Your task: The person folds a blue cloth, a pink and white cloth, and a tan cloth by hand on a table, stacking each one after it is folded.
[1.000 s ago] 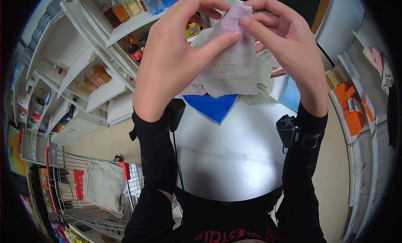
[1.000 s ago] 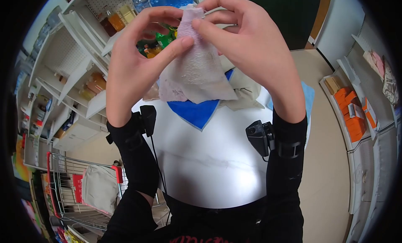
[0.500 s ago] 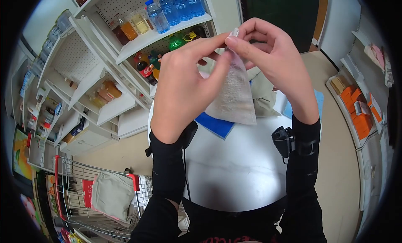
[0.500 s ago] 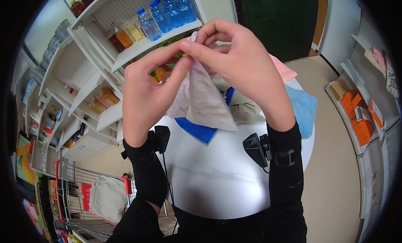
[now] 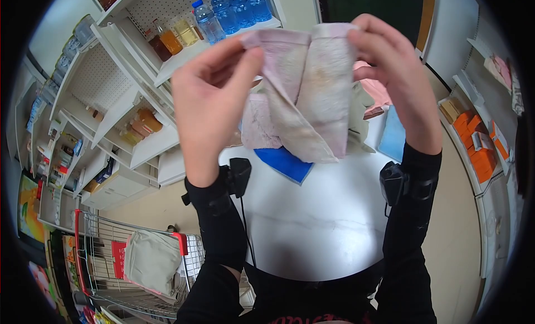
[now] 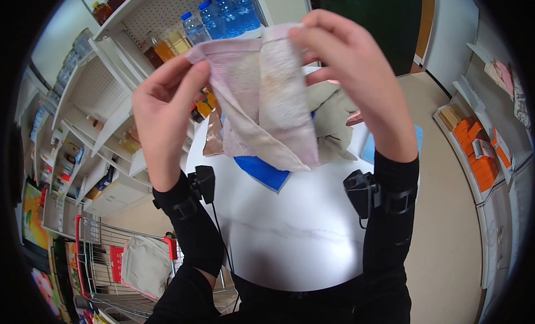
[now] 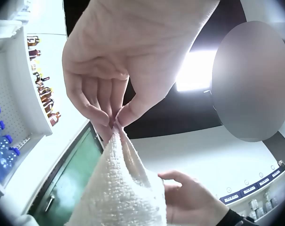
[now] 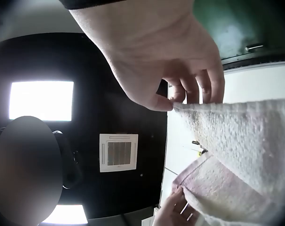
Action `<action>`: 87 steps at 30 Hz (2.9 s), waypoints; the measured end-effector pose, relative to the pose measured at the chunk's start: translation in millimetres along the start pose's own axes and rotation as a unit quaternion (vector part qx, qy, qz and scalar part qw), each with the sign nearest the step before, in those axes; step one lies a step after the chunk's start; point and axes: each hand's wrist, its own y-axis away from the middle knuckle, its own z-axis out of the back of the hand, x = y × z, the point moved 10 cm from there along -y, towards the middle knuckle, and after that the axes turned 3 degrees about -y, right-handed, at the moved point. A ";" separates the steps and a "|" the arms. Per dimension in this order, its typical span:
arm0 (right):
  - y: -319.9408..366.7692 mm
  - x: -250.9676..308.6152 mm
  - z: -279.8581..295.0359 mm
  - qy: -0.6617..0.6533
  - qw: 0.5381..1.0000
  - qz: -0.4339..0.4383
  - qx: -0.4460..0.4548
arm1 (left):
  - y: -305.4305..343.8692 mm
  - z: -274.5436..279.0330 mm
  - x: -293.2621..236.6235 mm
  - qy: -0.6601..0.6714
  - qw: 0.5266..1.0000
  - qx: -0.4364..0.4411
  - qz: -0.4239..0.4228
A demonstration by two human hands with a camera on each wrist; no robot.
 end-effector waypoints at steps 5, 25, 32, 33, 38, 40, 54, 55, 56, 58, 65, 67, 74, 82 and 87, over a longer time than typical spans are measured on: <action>4.0 -4.3 63.5 0.013 0.991 0.007 -0.131 | -9.0 50.1 13.3 -0.033 0.996 -0.088 -0.006; 1.7 3.8 47.5 0.124 0.977 0.018 -0.171 | -6.3 37.6 9.6 -0.063 0.991 -0.102 0.052; 2.5 17.4 -42.4 0.178 0.980 0.056 -0.066 | 5.1 -25.4 -8.7 0.021 0.999 0.004 0.034; 3.0 17.5 -42.7 0.169 0.981 0.047 -0.076 | 5.6 -29.6 -9.6 0.036 0.999 0.016 0.034; 2.3 15.1 -35.8 0.139 0.985 0.036 -0.100 | 6.9 -29.1 -8.1 0.056 0.997 0.014 0.052; 1.1 16.2 -35.2 0.133 0.985 0.040 -0.101 | 6.0 -29.5 -8.2 0.027 0.999 0.019 0.031; 5.6 26.0 -43.7 0.131 0.987 0.050 -0.082 | 8.3 -22.8 -20.7 -0.071 0.996 -0.042 -0.045; 5.7 26.2 -43.5 0.131 0.987 0.047 -0.085 | 9.4 -26.2 -26.8 -0.086 0.993 -0.034 -0.073; 5.6 25.9 -43.1 0.130 0.987 0.046 -0.085 | 11.2 -29.8 -32.4 -0.101 0.989 -0.026 -0.101; 5.8 32.0 -38.8 0.180 0.975 0.072 -0.107 | 13.3 -31.8 -36.9 -0.115 0.985 -0.017 -0.128; 7.3 35.4 -35.5 0.021 0.995 -0.082 -0.057 | 4.3 -32.6 -20.7 -0.072 0.983 0.128 -0.109; 10.4 35.1 -37.6 0.029 0.994 -0.104 -0.031 | -0.6 -32.4 -20.5 -0.060 0.983 0.101 -0.140; -12.0 55.9 -38.1 -0.126 0.931 0.305 0.156 | 2.2 -24.4 17.4 0.057 0.980 0.187 0.027; -29.1 33.6 -6.5 -0.167 0.915 0.338 0.143 | -0.2 -7.8 25.2 -0.021 0.981 0.189 0.033; 2.9 37.6 11.1 0.060 0.992 0.031 -0.106 | -7.4 -3.2 11.9 0.039 0.993 0.111 0.004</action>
